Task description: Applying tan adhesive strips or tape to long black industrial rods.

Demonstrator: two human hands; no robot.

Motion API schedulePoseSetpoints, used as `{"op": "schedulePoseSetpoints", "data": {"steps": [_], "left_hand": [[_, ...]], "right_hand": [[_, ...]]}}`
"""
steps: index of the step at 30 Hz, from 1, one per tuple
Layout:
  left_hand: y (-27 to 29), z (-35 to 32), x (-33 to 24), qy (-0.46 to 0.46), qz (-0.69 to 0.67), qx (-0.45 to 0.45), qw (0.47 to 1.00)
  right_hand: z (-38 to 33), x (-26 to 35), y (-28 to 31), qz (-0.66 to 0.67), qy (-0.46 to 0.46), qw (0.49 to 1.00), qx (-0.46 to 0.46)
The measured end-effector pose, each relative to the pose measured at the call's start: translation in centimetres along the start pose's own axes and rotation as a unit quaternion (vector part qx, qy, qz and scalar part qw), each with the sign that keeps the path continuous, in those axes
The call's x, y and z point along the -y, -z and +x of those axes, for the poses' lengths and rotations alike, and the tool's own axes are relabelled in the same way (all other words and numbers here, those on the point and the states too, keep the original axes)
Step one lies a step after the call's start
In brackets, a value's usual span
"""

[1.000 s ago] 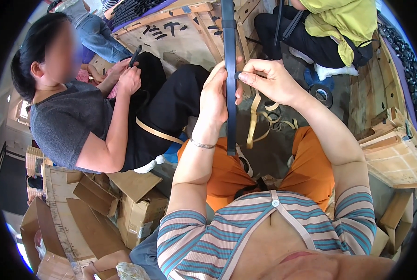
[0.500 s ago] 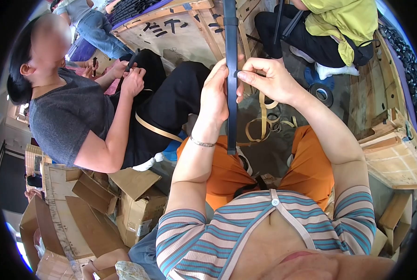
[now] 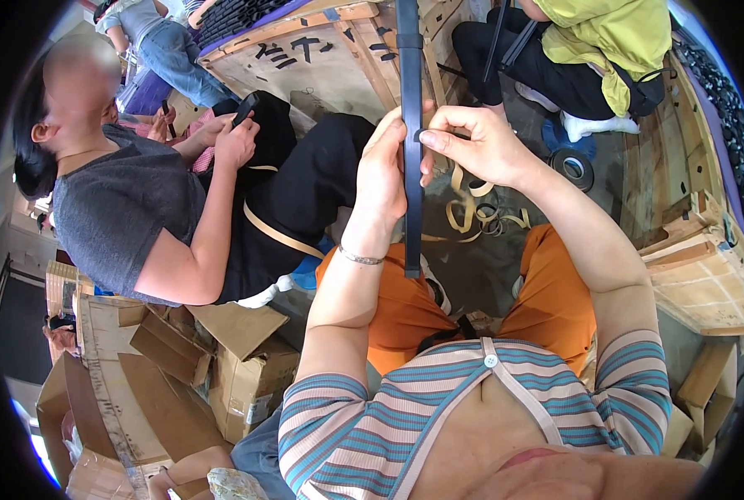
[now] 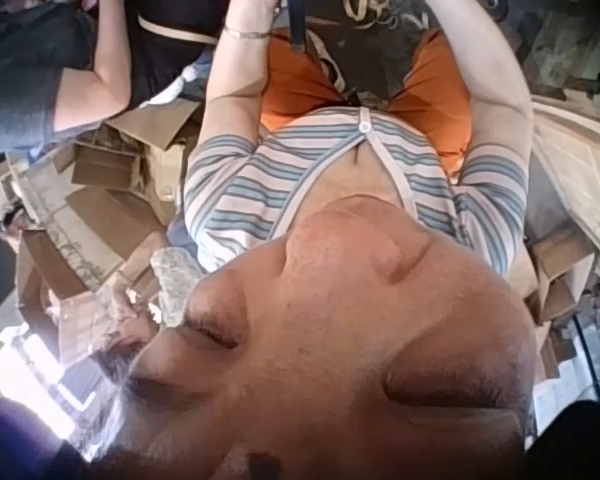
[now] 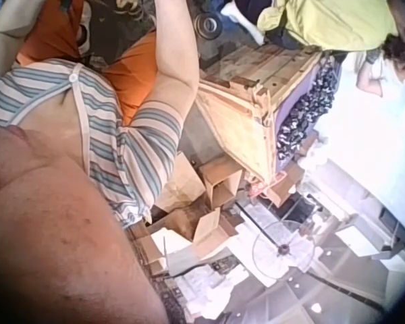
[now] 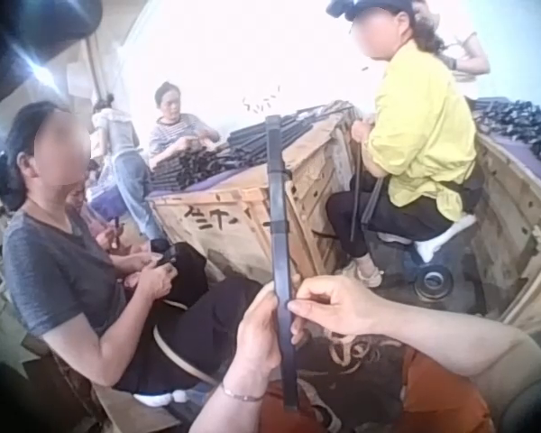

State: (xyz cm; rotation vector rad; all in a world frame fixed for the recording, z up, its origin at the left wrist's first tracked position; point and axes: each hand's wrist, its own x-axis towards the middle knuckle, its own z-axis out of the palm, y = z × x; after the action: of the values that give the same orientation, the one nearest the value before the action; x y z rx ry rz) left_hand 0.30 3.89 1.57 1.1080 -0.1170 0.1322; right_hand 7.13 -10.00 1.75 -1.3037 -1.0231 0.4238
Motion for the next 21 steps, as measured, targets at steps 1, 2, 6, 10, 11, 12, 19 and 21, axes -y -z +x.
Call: {"op": "schedulePoseSetpoints", "data": {"steps": [1,2,6,10,11,12,19,21], "left_hand": [[-0.2,0.0,-0.06,0.002,-0.008,-0.011,1.0],[-0.31,0.0,-0.08,0.004,-0.017,-0.023,1.0],[-0.24,-0.06,-0.09,0.001,-0.018,-0.018,1.0],[-0.21,-0.12,0.04,0.003,-0.02,-0.02,1.0],[-0.18,-0.16,0.09,0.004,-0.019,-0.02,1.0],[-0.11,-0.19,0.05,0.004,-0.02,-0.021,1.0],[-0.18,-0.04,0.08,0.005,-0.011,-0.013,1.0],[-0.08,-0.02,0.18,0.005,-0.004,-0.011,1.0]], "right_hand": [[0.01,-0.08,0.01,0.002,0.002,1.0,0.002],[0.02,-0.09,0.03,0.002,0.002,1.0,0.002],[0.01,-0.01,-0.06,0.004,-0.001,1.0,0.001],[-0.14,0.08,-0.09,0.002,0.001,1.0,0.0],[-0.2,0.21,-0.13,0.002,0.0,1.0,0.001],[-0.2,0.46,-0.19,0.0,-0.002,1.0,-0.003],[-0.08,0.01,-0.1,-0.017,0.004,1.0,-0.002],[-0.03,0.16,-0.19,-0.032,-0.007,0.999,-0.01]]}}
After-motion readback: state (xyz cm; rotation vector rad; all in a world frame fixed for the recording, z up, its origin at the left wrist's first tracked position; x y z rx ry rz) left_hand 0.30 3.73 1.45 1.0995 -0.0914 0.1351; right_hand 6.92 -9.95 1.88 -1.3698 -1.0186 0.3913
